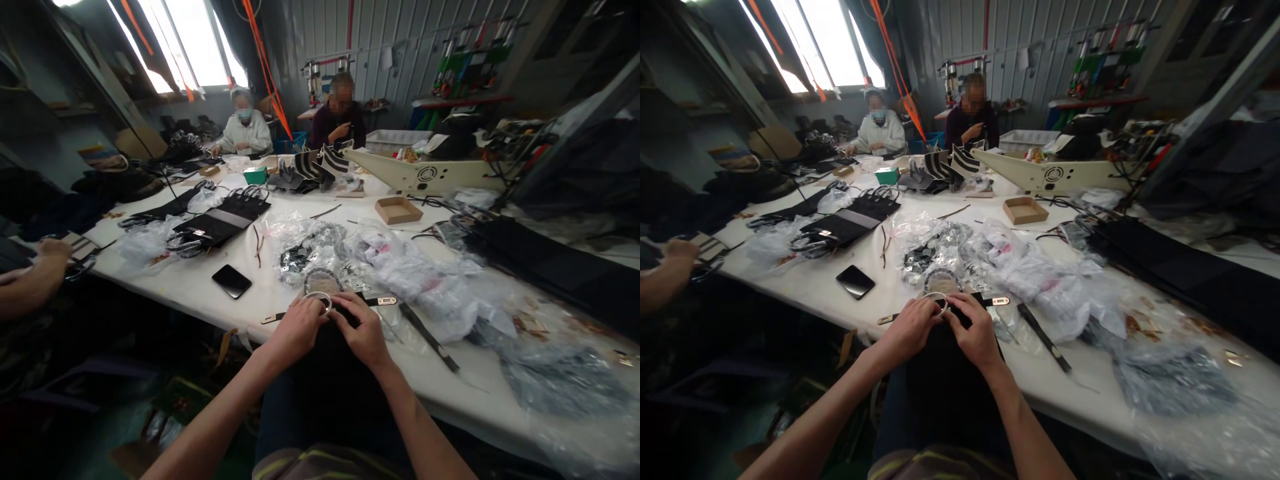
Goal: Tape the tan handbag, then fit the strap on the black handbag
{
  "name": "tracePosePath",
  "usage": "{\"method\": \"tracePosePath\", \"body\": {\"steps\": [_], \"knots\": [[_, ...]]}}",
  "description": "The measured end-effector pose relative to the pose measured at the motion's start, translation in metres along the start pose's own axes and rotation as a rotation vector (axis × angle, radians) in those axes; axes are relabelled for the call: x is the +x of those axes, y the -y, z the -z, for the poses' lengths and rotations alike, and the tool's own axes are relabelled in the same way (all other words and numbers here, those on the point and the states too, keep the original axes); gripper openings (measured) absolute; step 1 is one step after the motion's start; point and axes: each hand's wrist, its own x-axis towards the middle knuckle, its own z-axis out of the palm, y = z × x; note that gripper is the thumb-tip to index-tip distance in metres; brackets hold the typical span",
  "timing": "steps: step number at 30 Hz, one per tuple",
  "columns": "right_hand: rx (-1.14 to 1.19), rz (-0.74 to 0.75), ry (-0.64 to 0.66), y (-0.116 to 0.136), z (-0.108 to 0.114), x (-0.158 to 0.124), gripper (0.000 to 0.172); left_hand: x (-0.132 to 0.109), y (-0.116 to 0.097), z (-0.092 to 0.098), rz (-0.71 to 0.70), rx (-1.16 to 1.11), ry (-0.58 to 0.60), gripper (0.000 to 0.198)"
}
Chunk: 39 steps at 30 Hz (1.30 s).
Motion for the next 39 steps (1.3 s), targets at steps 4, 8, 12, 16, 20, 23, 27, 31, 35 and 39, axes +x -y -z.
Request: {"method": "tracePosePath", "body": {"steps": [4,8,12,16,20,23,27,31,35,39], "knots": [[-0.004,0.003,0.023,-0.004,-0.004,0.0,0.023,-0.002,0.004,0.001,0.035,0.001,0.005,0.009],[0.017,-0.004,0.026,-0.004,-0.005,0.0,0.015,-0.004,0.006,0.0,0.041,-0.004,0.019,0.008],[0.016,-0.024,0.026,-0.001,-0.004,0.0,0.009,-0.005,0.006,0.001,0.039,-0.023,0.021,0.009],[-0.009,-0.046,0.037,-0.002,-0.004,0.0,0.016,-0.007,0.008,0.0,0.035,-0.015,0.022,0.008],[-0.005,0.001,0.052,-0.003,-0.006,0.001,0.011,-0.01,0.011,-0.004,0.039,-0.043,-0.002,0.008],[-0.056,0.019,0.054,-0.003,-0.007,-0.001,0.013,-0.01,0.011,-0.006,0.062,-0.097,-0.031,0.027],[-0.114,0.056,0.093,-0.004,-0.008,-0.004,0.013,-0.009,0.008,-0.005,0.052,-0.037,0.007,0.051],[-0.145,0.062,0.079,-0.004,-0.007,-0.006,0.013,-0.008,0.007,-0.001,0.141,-0.023,-0.015,0.039],[-0.169,0.074,0.083,-0.005,-0.007,-0.006,0.012,-0.012,0.013,0.0,0.109,-0.083,-0.019,0.031],[-0.171,0.09,0.104,-0.006,-0.009,-0.007,0.013,-0.014,0.02,-0.005,0.111,-0.165,-0.045,0.029]]}}
